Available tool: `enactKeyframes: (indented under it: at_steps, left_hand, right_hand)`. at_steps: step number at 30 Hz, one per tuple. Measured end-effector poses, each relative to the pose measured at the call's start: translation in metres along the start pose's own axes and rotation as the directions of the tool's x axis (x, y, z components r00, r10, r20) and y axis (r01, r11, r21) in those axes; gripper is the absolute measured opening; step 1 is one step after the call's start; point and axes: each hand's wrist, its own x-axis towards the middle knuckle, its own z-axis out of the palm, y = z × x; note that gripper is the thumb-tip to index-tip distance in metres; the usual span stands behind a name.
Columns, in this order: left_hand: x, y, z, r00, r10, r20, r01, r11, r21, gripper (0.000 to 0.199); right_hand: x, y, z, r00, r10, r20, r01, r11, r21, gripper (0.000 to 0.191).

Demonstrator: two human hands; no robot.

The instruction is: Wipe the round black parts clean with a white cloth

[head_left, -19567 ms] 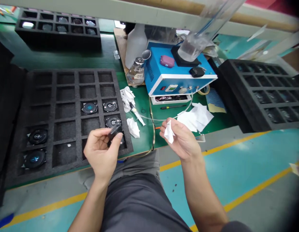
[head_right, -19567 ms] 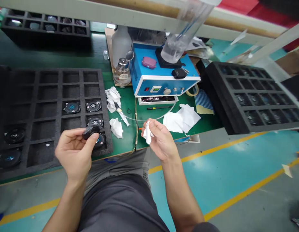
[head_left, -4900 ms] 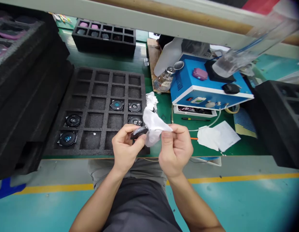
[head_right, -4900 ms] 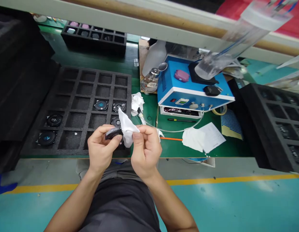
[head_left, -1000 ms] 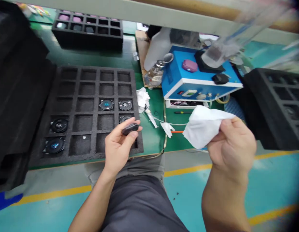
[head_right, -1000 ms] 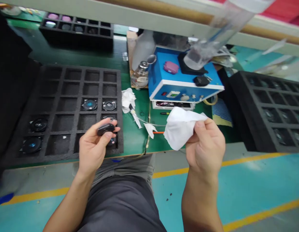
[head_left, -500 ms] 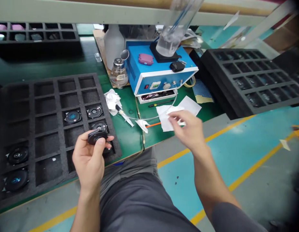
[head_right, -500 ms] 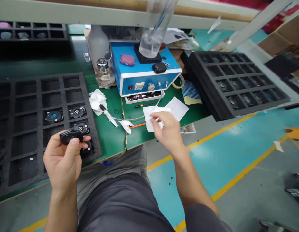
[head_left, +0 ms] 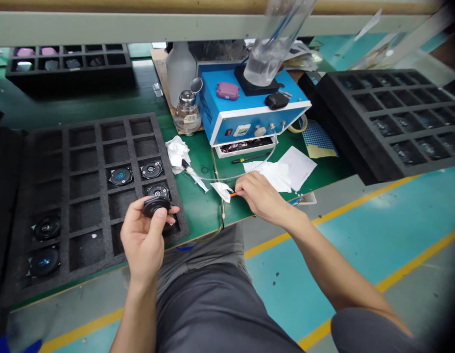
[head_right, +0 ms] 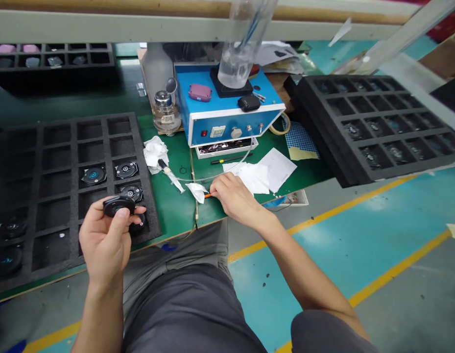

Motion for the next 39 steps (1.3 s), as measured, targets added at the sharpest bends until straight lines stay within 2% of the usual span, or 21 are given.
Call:
enactKeyframes:
  at_steps: [4,8,11,12,13,15,17,19,20,22,23,24,26,27,28,29,32,34,37,39]
  left_hand:
    - [0.001,0.002,0.003,1.0,-0.008,-0.005,0.008,1.0,-0.004,0.028]
    - [0.002,0.003,0.006,1.0,-0.024,-0.021,0.024,1.0,0.011,0.03]
    - [0.002,0.003,0.007,0.999,-0.023,-0.032,0.023,1.0,0.011,0.032]
    - [0.002,0.004,0.007,0.999,-0.024,-0.035,0.024,1.0,0.013,0.033]
    - [0.001,0.004,0.007,0.999,-0.028,-0.039,0.029,0.999,0.015,0.033]
    - [0.0,0.005,0.007,0.998,-0.044,-0.044,0.045,0.999,0.016,0.033]
    - [-0.001,0.004,0.007,0.997,-0.057,-0.048,0.058,0.998,0.012,0.034]
    - [-0.001,0.003,0.006,0.998,-0.055,-0.042,0.056,0.998,0.0,0.033]
    - [-0.001,0.002,0.006,0.998,-0.05,-0.037,0.05,0.999,-0.008,0.033]
    - [-0.001,0.0,0.005,0.999,-0.038,-0.025,0.037,0.999,-0.021,0.031]
    - [-0.002,-0.001,0.005,0.999,-0.032,-0.023,0.032,0.999,-0.025,0.03]
    - [-0.002,-0.001,0.005,0.999,-0.028,-0.022,0.027,0.999,-0.026,0.03]
    - [-0.002,-0.002,0.005,0.999,-0.022,-0.023,0.022,0.999,-0.027,0.028]
    - [-0.002,-0.002,0.005,1.0,-0.021,-0.021,0.02,0.999,-0.031,0.027]
    - [-0.002,-0.001,0.005,1.0,-0.019,-0.017,0.019,0.999,-0.038,0.026]
    - [-0.002,-0.001,0.005,1.0,-0.018,-0.013,0.017,0.999,-0.047,0.025]
    - [-0.001,-0.001,0.005,1.0,-0.011,-0.001,0.011,0.997,-0.073,0.023]
    - [0.0,-0.001,0.005,1.0,-0.005,0.0,0.005,0.996,-0.085,0.023]
    - [0.0,-0.003,0.004,1.0,0.002,0.002,-0.001,0.996,-0.089,0.024]
    - [0.001,-0.003,0.004,1.0,0.007,0.004,-0.006,0.996,-0.084,0.023]
  right_hand:
    - [-0.008,0.008,0.014,0.972,-0.022,-0.234,0.061,0.985,0.163,0.014]
    - [-0.004,0.002,0.02,0.886,-0.021,-0.463,0.151,0.957,0.246,0.011]
    - [0.0,-0.018,0.01,0.811,-0.039,-0.584,0.199,0.957,0.211,0.018]
    - [0.0,-0.026,0.004,0.803,-0.059,-0.593,0.199,0.965,0.172,0.023]
    - [-0.001,-0.035,-0.001,0.816,-0.081,-0.573,0.186,0.974,0.127,0.028]
    - [-0.005,-0.053,-0.009,0.891,-0.087,-0.445,0.115,0.993,0.036,0.036]
    - [-0.011,-0.067,-0.01,0.963,-0.027,-0.268,0.017,0.999,-0.039,0.042]
    - [-0.014,-0.075,-0.007,0.983,0.017,-0.185,-0.03,0.997,-0.066,0.045]
    - [-0.013,-0.075,-0.004,0.978,0.013,-0.208,-0.025,0.998,-0.052,0.044]
    - [-0.005,-0.069,0.0,0.937,0.021,-0.349,-0.015,1.0,0.022,0.039]
    - [0.001,-0.063,0.0,0.888,0.052,-0.457,-0.023,0.997,0.07,0.034]
    - [0.007,-0.056,0.0,0.823,0.115,-0.556,-0.054,0.991,0.124,0.029]
    - [0.019,-0.038,-0.003,0.645,0.242,-0.725,-0.115,0.969,0.22,0.027]
    - [0.024,-0.03,-0.006,0.571,0.285,-0.77,-0.132,0.957,0.257,0.029]
    - [0.028,-0.022,-0.009,0.522,0.311,-0.794,-0.135,0.95,0.283,0.032]
    - [0.03,-0.015,-0.013,0.511,0.328,-0.795,-0.132,0.943,0.305,0.035]
    - [0.029,0.002,-0.027,0.57,0.396,-0.72,-0.079,0.899,0.431,0.032]
    - [0.023,0.011,-0.037,0.582,0.49,-0.649,-0.025,0.808,0.588,0.024]
    - [0.014,0.02,-0.051,0.514,0.625,-0.588,0.025,0.674,0.738,0.018]
    - [0.013,0.022,-0.06,0.495,0.64,-0.588,-0.007,0.679,0.734,0.021]
